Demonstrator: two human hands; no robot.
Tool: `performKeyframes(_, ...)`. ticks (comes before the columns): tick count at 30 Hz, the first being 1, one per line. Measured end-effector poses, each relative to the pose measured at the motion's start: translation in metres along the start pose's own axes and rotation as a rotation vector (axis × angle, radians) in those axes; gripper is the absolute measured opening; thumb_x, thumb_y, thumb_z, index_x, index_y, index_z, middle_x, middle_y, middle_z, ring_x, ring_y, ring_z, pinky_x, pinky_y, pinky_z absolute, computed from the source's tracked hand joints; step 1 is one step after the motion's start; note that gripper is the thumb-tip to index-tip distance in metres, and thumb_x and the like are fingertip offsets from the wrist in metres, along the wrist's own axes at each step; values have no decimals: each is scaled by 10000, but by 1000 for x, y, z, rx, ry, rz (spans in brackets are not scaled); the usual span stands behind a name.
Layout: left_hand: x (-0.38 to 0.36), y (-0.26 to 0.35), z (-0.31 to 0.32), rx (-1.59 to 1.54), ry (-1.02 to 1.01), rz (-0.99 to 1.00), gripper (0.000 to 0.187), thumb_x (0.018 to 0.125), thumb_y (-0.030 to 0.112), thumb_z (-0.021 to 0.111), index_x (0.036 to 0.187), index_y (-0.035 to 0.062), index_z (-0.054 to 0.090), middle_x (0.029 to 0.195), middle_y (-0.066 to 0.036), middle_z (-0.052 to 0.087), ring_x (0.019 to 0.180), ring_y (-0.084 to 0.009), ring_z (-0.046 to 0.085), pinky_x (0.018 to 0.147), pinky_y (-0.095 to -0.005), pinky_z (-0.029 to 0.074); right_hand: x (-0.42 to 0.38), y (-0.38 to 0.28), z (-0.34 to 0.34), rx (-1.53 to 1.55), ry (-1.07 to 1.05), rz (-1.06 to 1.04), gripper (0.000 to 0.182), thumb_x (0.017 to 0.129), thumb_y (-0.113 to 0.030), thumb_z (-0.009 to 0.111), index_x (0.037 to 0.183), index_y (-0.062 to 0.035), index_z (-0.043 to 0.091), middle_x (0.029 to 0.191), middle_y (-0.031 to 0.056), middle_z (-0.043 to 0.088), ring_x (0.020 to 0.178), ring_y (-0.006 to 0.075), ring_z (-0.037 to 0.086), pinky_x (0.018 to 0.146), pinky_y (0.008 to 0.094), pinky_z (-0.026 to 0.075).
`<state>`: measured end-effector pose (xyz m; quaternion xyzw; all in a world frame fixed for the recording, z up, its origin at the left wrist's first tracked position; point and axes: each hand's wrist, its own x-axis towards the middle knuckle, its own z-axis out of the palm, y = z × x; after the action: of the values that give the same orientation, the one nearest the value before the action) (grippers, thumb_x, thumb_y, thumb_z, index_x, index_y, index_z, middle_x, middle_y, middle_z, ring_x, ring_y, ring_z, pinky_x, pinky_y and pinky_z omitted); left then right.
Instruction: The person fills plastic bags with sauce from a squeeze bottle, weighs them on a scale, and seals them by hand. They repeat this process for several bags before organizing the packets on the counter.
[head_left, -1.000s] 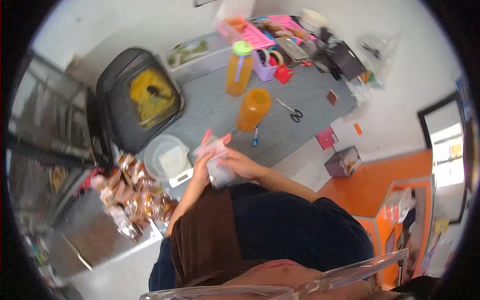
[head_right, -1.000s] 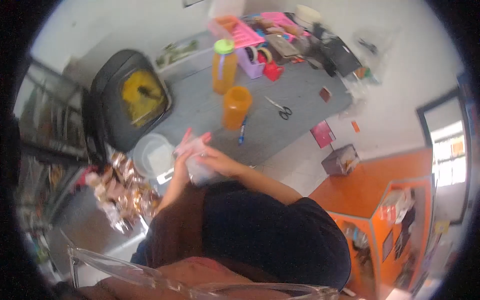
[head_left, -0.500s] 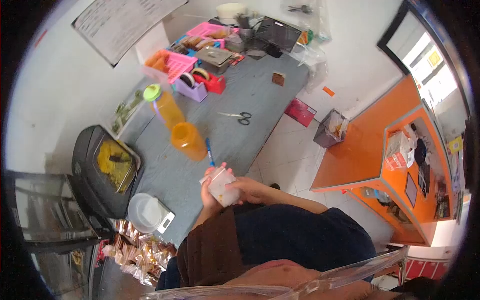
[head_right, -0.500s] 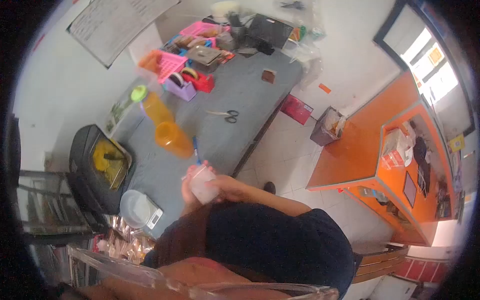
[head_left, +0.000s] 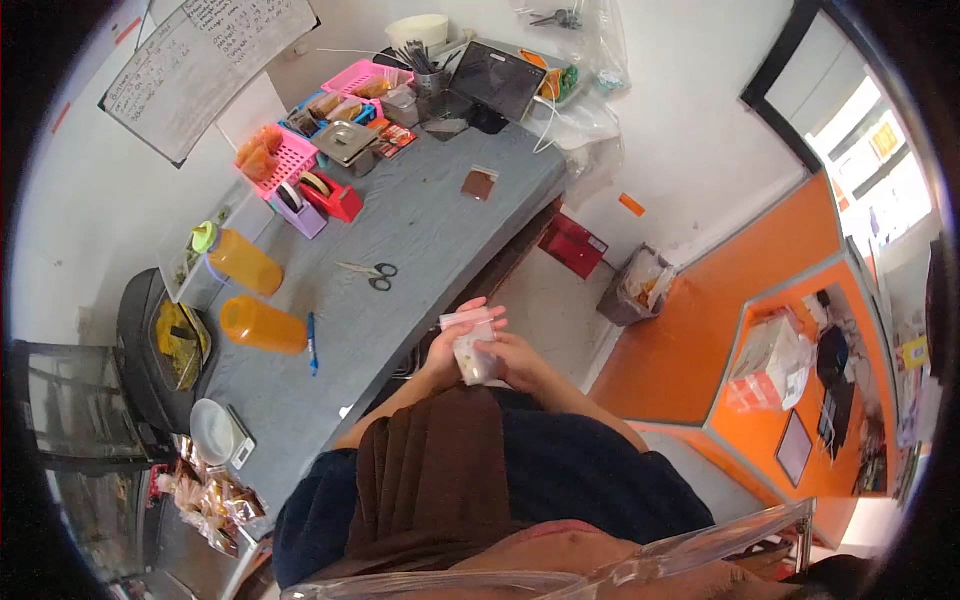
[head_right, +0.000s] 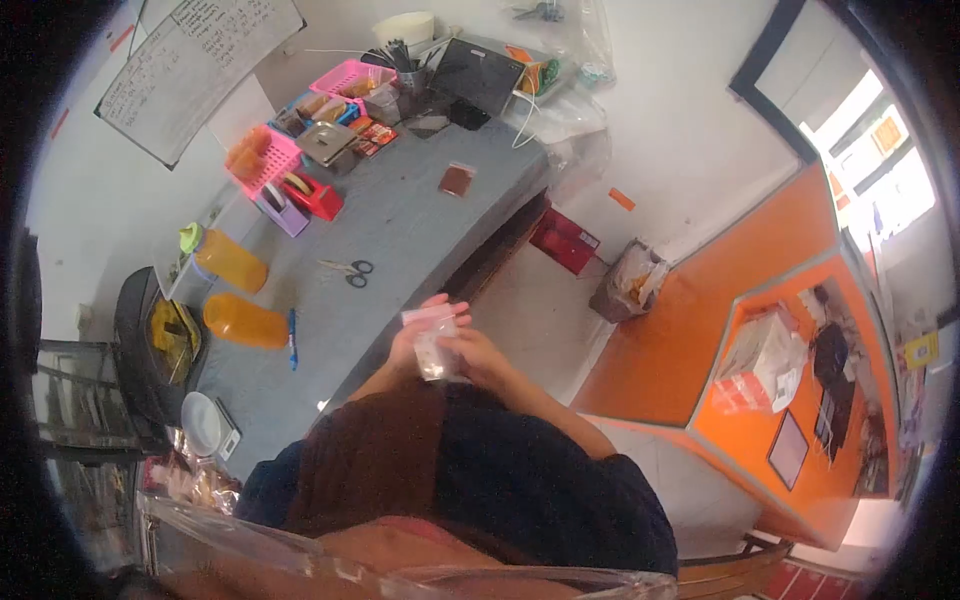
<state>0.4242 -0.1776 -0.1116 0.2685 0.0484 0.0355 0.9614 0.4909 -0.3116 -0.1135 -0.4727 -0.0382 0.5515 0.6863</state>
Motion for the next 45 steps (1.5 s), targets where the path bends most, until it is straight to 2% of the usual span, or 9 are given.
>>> performKeyframes(8, 91, 14, -22, 539, 482, 114, 483, 866, 125, 497, 1330, 74, 372, 1292, -130, 501, 1168, -226, 500, 924, -371, 434, 81, -68, -110, -73, 169, -193, 216, 908, -144, 582, 1069, -3, 609, 971, 70, 651, 881, 184, 633, 764, 336, 521)
performKeyframes(13, 160, 52, -68, 815, 570, 282, 232, 864, 97, 579, 1091, 60, 551, 959, -21, 563, 867, -117, 509, 756, -244, 417, 165, -161, -158, -337, 285, -312, 222, 892, -133, 592, 1067, 3, 613, 937, 41, 639, 815, 131, 596, 739, 291, 483)
performKeyframes(16, 211, 64, -84, 848, 670, 331, 255, 836, 58, 600, 1085, 58, 544, 955, -28, 553, 879, -123, 507, 746, -244, 426, 219, -221, -170, -607, 344, -380, 250, 881, -139, 603, 1084, 7, 609, 939, 31, 632, 803, 109, 569, 731, 273, 465)
performKeyframes(22, 300, 71, -87, 1044, 588, 522, 296, 786, 4, 622, 1066, 44, 536, 1040, -78, 515, 916, -171, 518, 786, -293, 445, 343, -286, -181, -997, 242, -442, 290, 856, -209, 619, 1067, -10, 630, 955, 141, 665, 860, 217, 622, 787, 353, 467)
performKeyframes(26, 322, 101, -87, 1281, 520, 612, 295, 764, 9, 619, 1043, 33, 526, 1085, -120, 504, 947, -243, 517, 817, -341, 441, 410, -302, -181, -863, 201, -381, 300, 860, -231, 611, 1036, 10, 635, 938, 173, 662, 840, 247, 635, 762, 350, 473)
performKeyframes(30, 318, 124, -100, 1372, 656, 636, 285, 746, 11, 611, 1018, 32, 528, 1087, -140, 519, 1003, -304, 512, 861, -369, 423, 407, -333, -137, -1636, 472, -325, 457, 882, -278, 600, 1214, 27, 526, 1060, 217, 629, 906, 336, 619, 819, 413, 477)
performKeyframes(33, 301, 136, -112, 1333, 787, 574, 287, 746, 20, 607, 1023, 24, 533, 1092, -146, 529, 1039, -327, 508, 889, -382, 413, 391, -323, -115, -1928, 523, -781, 651, 859, -321, 596, 1334, 58, 362, 1281, 294, 471, 1167, 435, 470, 964, 469, 399)
performKeyframes(36, 290, 138, -117, 1463, 856, 530, 313, 750, 49, 613, 1052, 12, 537, 1119, -151, 535, 1057, -334, 506, 908, -403, 409, 398, -312, -89, -1727, 227, -835, 707, 851, -303, 598, 1373, 60, 291, 1409, 308, 302, 1266, 459, 347, 1019, 484, 341)
performKeyframes(45, 375, 173, -156, 2072, 784, 321, 525, 840, 261, 577, 1270, -17, 459, 1392, -165, 410, 1296, -328, 377, 1048, -476, 322, 410, -319, -76, -1780, 165, -546, 670, 864, -259, 588, 1390, 40, 300, 1414, 288, 313, 1261, 437, 363, 1030, 473, 340)
